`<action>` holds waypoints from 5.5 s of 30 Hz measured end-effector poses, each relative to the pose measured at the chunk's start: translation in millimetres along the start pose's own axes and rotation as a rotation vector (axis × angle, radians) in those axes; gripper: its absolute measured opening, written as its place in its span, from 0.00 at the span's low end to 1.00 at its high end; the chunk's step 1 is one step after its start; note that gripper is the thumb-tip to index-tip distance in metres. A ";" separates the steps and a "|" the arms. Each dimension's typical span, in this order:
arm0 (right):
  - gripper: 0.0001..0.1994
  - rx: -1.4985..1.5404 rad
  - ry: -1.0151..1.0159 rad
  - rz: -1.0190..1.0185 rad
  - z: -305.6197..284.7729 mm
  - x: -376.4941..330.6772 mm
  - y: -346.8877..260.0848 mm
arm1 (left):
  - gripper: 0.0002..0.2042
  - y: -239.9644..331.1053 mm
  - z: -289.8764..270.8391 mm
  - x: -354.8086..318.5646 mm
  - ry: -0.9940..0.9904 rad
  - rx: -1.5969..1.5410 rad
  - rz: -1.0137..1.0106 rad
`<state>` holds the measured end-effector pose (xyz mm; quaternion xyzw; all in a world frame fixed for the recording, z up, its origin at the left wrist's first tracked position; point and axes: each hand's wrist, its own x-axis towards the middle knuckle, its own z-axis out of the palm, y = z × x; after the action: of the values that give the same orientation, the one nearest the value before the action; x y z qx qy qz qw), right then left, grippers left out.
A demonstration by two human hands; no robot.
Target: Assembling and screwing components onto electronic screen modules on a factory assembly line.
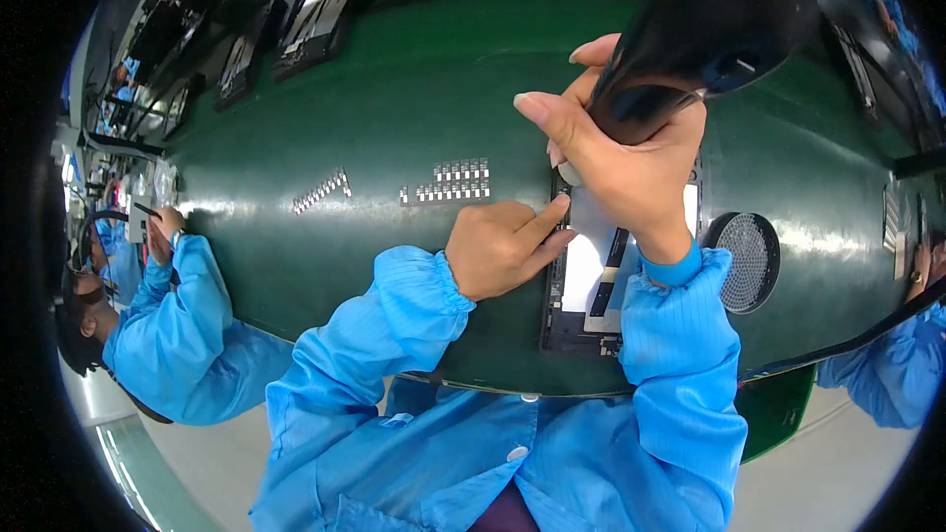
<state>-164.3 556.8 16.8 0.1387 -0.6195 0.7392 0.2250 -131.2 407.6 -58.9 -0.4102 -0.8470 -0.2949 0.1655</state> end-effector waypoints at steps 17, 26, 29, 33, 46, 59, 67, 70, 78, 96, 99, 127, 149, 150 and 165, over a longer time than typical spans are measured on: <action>0.14 -0.076 -0.019 0.014 5.6 -6.0 10.2 | 0.16 1.1 2.2 -1.8 0.025 -0.095 -0.056; 0.13 -0.144 0.105 -0.059 14.5 -16.4 7.2 | 0.16 3.7 1.5 1.5 0.007 -0.077 -0.036; 0.16 -0.107 0.148 -0.033 13.0 -13.0 2.9 | 0.16 4.6 0.7 1.6 0.020 -0.056 -0.030; 0.21 -0.184 0.184 -0.138 -21.7 -10.2 -35.1 | 0.15 5.3 -2.4 -1.5 0.017 -0.032 -0.039; 0.14 -0.145 0.564 -0.082 -151.1 -57.3 -45.0 | 0.18 4.8 -2.1 3.2 -0.046 -0.070 -0.047; 0.12 -0.208 0.534 -0.106 -161.2 -54.8 -35.6 | 0.17 8.1 -3.9 5.5 -0.078 -0.079 -0.092; 0.11 -0.256 0.546 -0.089 -160.5 -55.8 -33.7 | 0.16 8.9 -4.3 6.7 -0.080 -0.093 -0.111; 0.11 -0.253 0.544 -0.115 -160.9 -56.0 -32.8 | 0.15 9.5 -4.8 7.0 -0.077 -0.113 -0.131; 0.11 -0.231 0.554 -0.089 -158.7 -56.2 -33.6 | 0.12 8.9 -9.8 4.7 -0.073 -0.127 0.012; 0.11 -0.256 0.542 -0.109 -157.2 -56.4 -35.8 | 0.10 8.5 -9.5 5.7 -0.028 -0.196 0.089; 0.11 -0.237 0.537 -0.121 -156.9 -56.1 -35.8 | 0.10 8.6 -9.2 5.5 -0.029 -0.190 0.089; 0.18 -0.023 0.012 0.087 4.4 -14.2 -25.8 | 0.11 3.3 -3.4 -5.8 0.087 -0.239 0.104; 0.18 -0.034 -0.055 0.100 8.7 -14.0 -13.5 | 0.10 3.3 -5.5 -3.8 0.095 -0.314 0.059; 0.18 -0.040 -0.064 0.079 8.9 -15.0 -12.4 | 0.10 3.5 -6.2 -3.9 0.095 -0.313 0.057; 0.51 0.249 -0.239 0.048 -9.0 -14.0 2.8 | 0.10 2.7 -2.4 -4.9 0.096 -0.300 0.046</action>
<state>-153.0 563.0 5.9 0.2376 -0.5485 0.7937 0.1132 -126.0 404.5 -58.6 -0.4350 -0.7749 -0.4336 0.1491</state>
